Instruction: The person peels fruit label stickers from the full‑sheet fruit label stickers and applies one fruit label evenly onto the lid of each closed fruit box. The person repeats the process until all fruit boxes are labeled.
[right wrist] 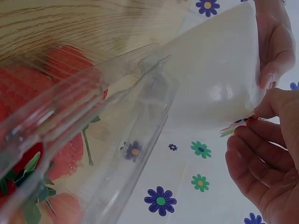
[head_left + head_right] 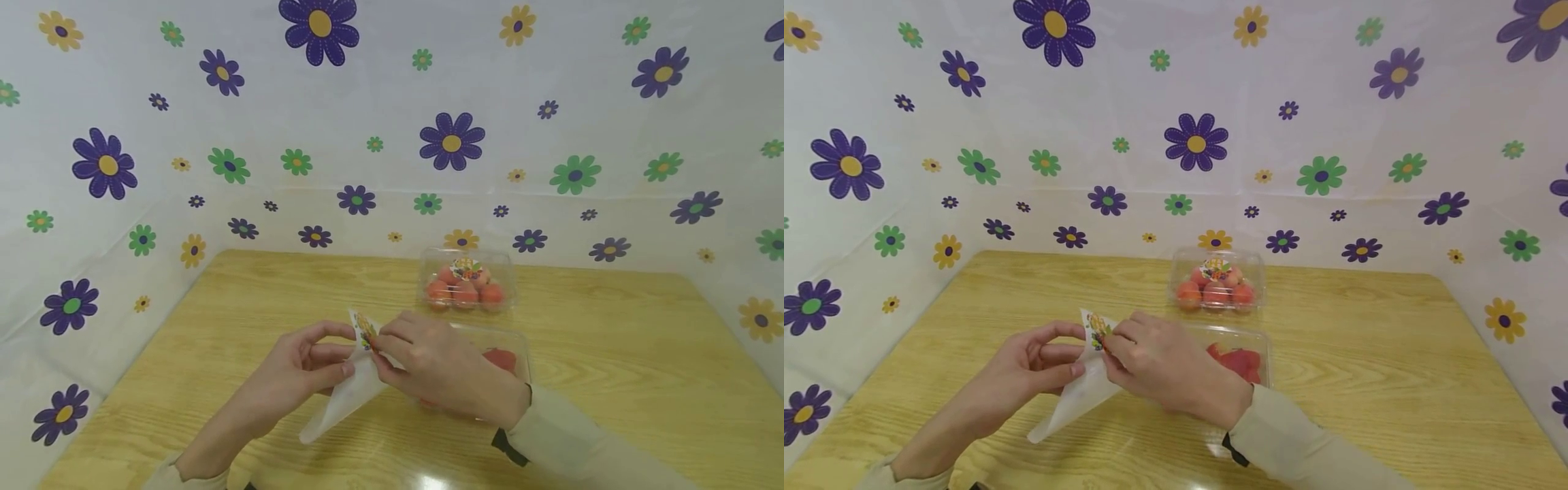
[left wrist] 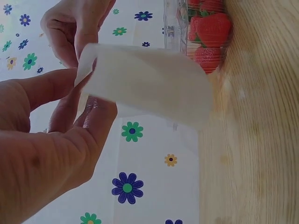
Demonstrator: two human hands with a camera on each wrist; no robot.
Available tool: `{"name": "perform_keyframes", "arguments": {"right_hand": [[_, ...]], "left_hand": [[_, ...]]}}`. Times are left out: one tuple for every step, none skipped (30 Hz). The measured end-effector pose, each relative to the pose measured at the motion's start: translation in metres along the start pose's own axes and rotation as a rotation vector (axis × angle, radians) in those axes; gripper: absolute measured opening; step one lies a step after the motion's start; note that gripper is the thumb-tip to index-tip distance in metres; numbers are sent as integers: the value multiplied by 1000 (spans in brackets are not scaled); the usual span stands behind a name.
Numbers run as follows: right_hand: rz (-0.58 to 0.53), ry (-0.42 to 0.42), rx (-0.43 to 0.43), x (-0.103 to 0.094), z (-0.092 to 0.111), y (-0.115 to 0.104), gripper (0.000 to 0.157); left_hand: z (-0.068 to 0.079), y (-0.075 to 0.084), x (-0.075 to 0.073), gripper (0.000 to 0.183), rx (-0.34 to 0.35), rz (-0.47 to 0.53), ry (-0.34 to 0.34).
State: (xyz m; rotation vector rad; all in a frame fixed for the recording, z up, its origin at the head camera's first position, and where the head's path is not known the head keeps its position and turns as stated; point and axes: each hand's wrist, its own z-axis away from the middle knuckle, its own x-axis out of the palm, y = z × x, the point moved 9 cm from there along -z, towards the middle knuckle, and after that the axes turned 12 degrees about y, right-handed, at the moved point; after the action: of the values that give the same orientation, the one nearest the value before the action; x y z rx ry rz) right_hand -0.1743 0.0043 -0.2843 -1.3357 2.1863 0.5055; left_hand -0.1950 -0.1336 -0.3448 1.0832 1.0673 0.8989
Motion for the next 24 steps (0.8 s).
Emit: {"name": "perform_keyframes", "arguments": {"right_hand": [[0,-2,-2,0,0,-1,8],[0,-3,-5,0,0,-1,8],[-1,-2,-9,0,0,-1,8],[-1,0,-11,0,0,-2,7],[-2,3,-16,0,1,-2,8],[-2,5,-21,0,1,-2,8],[-3,6,-24,0,1,-3,9],[-3,7,-25,0,2,-3,9],[-6,6,-25,0,2,-3,9],[-11,4,-21,0,2,-3,9],[-17,0,-17,0,3,-3,8],[-23,-5,-12,0,3,-3,8],[-27,-10,-8,0,3,-3,8],[-31,-17,-6,0,4,-3,8],[-36,-25,-3,0,5,-3,8],[-39,-34,-1,0,5,-2,8],[-41,-45,1,1,6,-2,8],[-40,-55,3,1,6,-2,9],[-40,-67,7,2,7,-2,9],[-43,-78,12,2,7,-1,9],[-47,-87,20,2,8,0,9],[-50,-92,27,2,8,1,9],[-55,-95,32,2,8,2,9],[-49,-95,29,2,8,2,8]], "left_hand": [[0,0,0,39,-1,-4,-1],[1,-1,0,39,-4,-5,0],[1,-1,-1,38,-5,-8,1],[1,-1,-1,38,-5,-9,1],[1,-1,-1,38,-4,-10,2],[1,-2,-1,37,-3,-10,2],[1,-2,-1,37,-2,-11,3],[1,-2,-1,37,0,-13,7],[1,-2,-2,37,3,-16,10],[1,-2,-2,36,8,-22,15],[0,-2,-3,36,14,-31,23],[0,-1,-3,35,26,-42,29],[0,-1,-4,35,33,-52,36],[-1,0,-4,34,44,-63,42],[-1,1,-5,34,54,-73,47],[-1,1,-6,34,60,-83,56],[-2,1,-6,33,64,-91,63],[-2,0,-7,33,67,-98,69],[-2,0,-7,32,65,-104,78],[-2,0,-7,31,69,-114,88],[-2,0,-8,30,70,-121,98],[-2,0,-8,29,73,-128,110],[-2,0,-9,28,81,-135,119],[-2,1,-9,27,90,-140,125]]}}
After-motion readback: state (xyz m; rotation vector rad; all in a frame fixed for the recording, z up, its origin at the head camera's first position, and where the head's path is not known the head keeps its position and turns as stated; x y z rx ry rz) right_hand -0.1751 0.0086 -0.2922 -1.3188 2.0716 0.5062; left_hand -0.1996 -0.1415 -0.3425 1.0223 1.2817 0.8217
